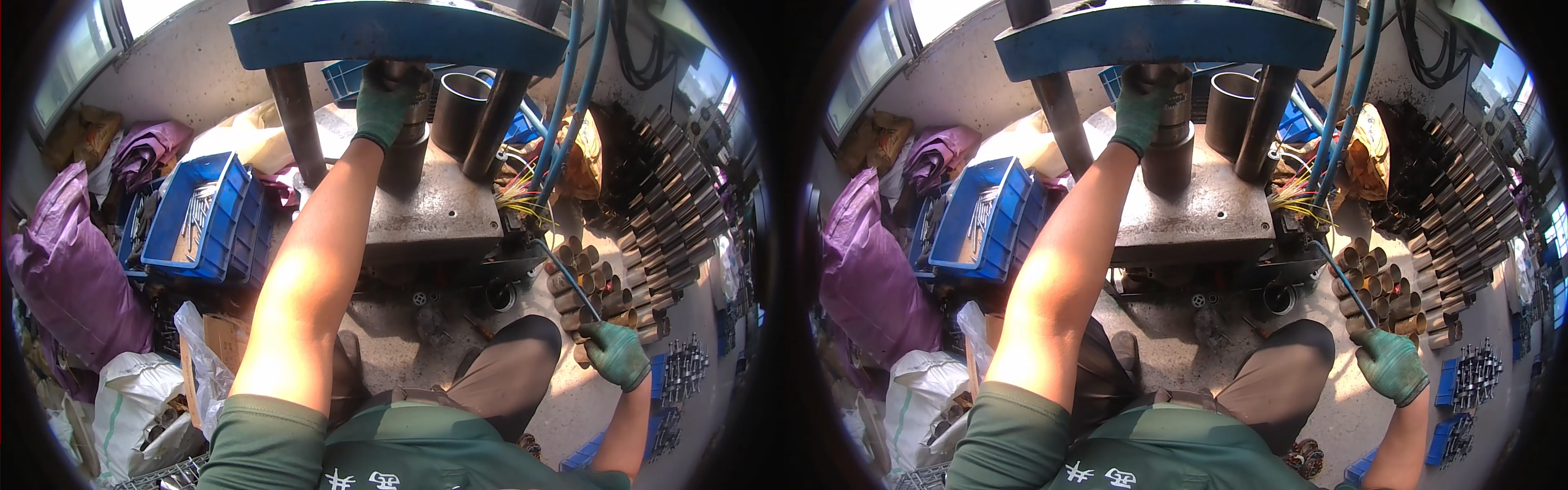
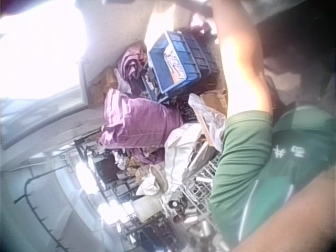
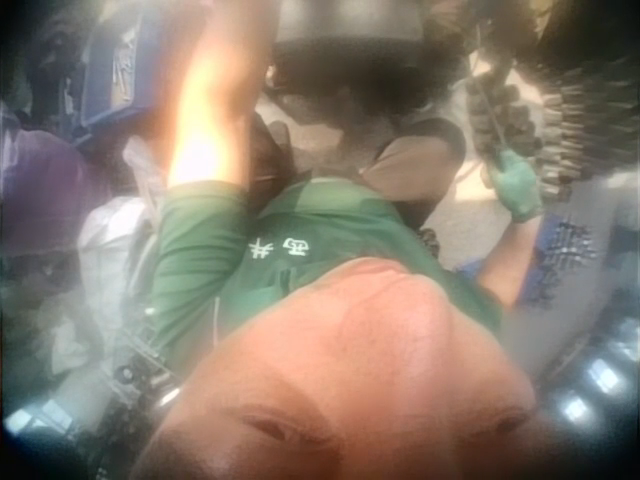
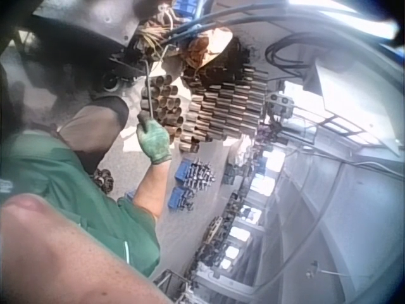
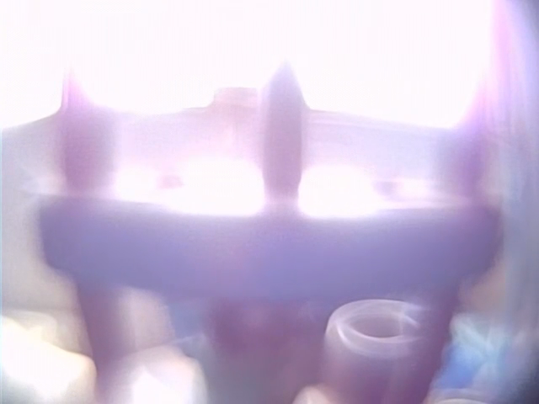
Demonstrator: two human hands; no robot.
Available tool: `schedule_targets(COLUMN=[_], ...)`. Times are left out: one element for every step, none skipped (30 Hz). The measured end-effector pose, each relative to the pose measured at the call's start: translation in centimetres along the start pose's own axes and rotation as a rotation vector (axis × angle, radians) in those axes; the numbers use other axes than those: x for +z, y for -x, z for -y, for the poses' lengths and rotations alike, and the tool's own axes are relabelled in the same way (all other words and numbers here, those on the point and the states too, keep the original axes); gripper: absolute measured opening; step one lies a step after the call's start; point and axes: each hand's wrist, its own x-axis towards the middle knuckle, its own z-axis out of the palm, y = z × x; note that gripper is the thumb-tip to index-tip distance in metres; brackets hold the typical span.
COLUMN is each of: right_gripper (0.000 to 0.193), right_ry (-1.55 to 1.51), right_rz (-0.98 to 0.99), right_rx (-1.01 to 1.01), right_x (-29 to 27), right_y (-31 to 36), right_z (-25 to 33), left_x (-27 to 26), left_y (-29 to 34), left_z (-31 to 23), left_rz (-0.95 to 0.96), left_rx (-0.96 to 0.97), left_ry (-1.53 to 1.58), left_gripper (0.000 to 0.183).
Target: The person places motor housings and coiled stators onto a press, aligning the components by hand before operating a lever to press them together.
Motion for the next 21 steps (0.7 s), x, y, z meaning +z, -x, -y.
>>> schedule_targets(right_gripper=[0.029,0.028,0.028,0.027,0.026,0.025,0.025,0.025,0.025,0.026,0.026,0.027,0.027,0.027,0.027,0.027,0.027,0.027,0.027,0.027,0.027], right_ry=[0.022,0.058,0.058,0.025,-0.007,-0.04,-0.039,0.024,0.087,0.105,0.104,0.032,-0.04,-0.039,-0.018,0.004,0.004,0.022,0.04,0.04,0.034], right_rz=[0.034,0.157,0.157,0.084,0.01,-0.064,-0.065,0.019,0.102,0.125,0.125,0.059,-0.007,-0.008,0.006,0.02,0.021,0.032,0.043,0.044,0.057], right_rx=[-0.036,0.025,0.025,0.031,0.039,0.047,0.048,0.02,-0.009,0.0,0.0,0.035,0.07,0.071,0.037,0.003,0.003,0.002,0.002,0.003,0.005], right_x=[-0.02,-0.43,-0.32,-0.14,-0.08,-0.07,-0.15,-0.21,-0.25,-0.2,-0.11,-0.01,0.08,0.09,0.14,0.15,0.17,0.17,0.15,0.05,-0.15], right_y=[0.05,-0.27,-0.28,-0.29,-0.21,-0.17,-0.13,-0.08,-0.05,-0.1,-0.15,-0.19,-0.22,-0.18,-0.12,-0.08,-0.07,-0.07,-0.07,-0.11,-0.17], right_z=[-0.13,0.38,0.49,0.56,0.59,0.6,0.5,0.31,0.14,0.0,0.06,0.19,0.24,0.17,0.02,-0.12,-0.24,-0.33,-0.36,-0.22,0.1], left_x=[0.0,0.0,-0.15,-0.45,-0.54,-0.51,-0.49,-0.5,-0.5,-0.5,-0.49,-0.46,-0.42,-0.39,-0.39,-0.39,-0.41,-0.41,-0.4,-0.32,-0.25], left_y=[0.14,0.15,0.12,0.11,0.07,0.03,0.01,0.02,0.03,0.05,0.11,0.18,0.25,0.28,0.28,0.28,0.26,0.24,0.2,0.26,0.31], left_z=[-0.09,-0.06,-0.01,0.06,-0.01,-0.09,-0.16,-0.13,-0.11,-0.09,-0.21,-0.34,-0.47,-0.5,-0.54,-0.58,-0.47,-0.37,-0.28,-0.32,-0.37], left_rz=[-0.005,-0.009,-0.009,0.024,0.058,0.059,0.06,0.062,0.061,0.062,0.063,0.064,0.046,0.027,0.027,0.025,0.024,0.024,0.012,0.002,0.003], left_rx=[-0.011,-0.021,-0.02,0.004,0.029,0.029,0.031,0.032,0.032,0.032,0.032,0.032,0.032,0.032,0.032,0.043,0.055,0.055,0.053,0.05,0.05], left_ry=[-0.016,-0.033,-0.033,-0.058,-0.082,-0.081,-0.078,-0.076,-0.075,-0.074,-0.075,-0.076,-0.072,-0.068,-0.066,-0.074,-0.083,-0.083,-0.082,-0.081,-0.08], left_gripper=[0.08,0.08,0.08,0.088,0.096,0.096,0.094,0.093,0.093,0.092,0.092,0.092,0.087,0.083,0.083,0.083,0.083,0.083,0.083,0.083,0.083])
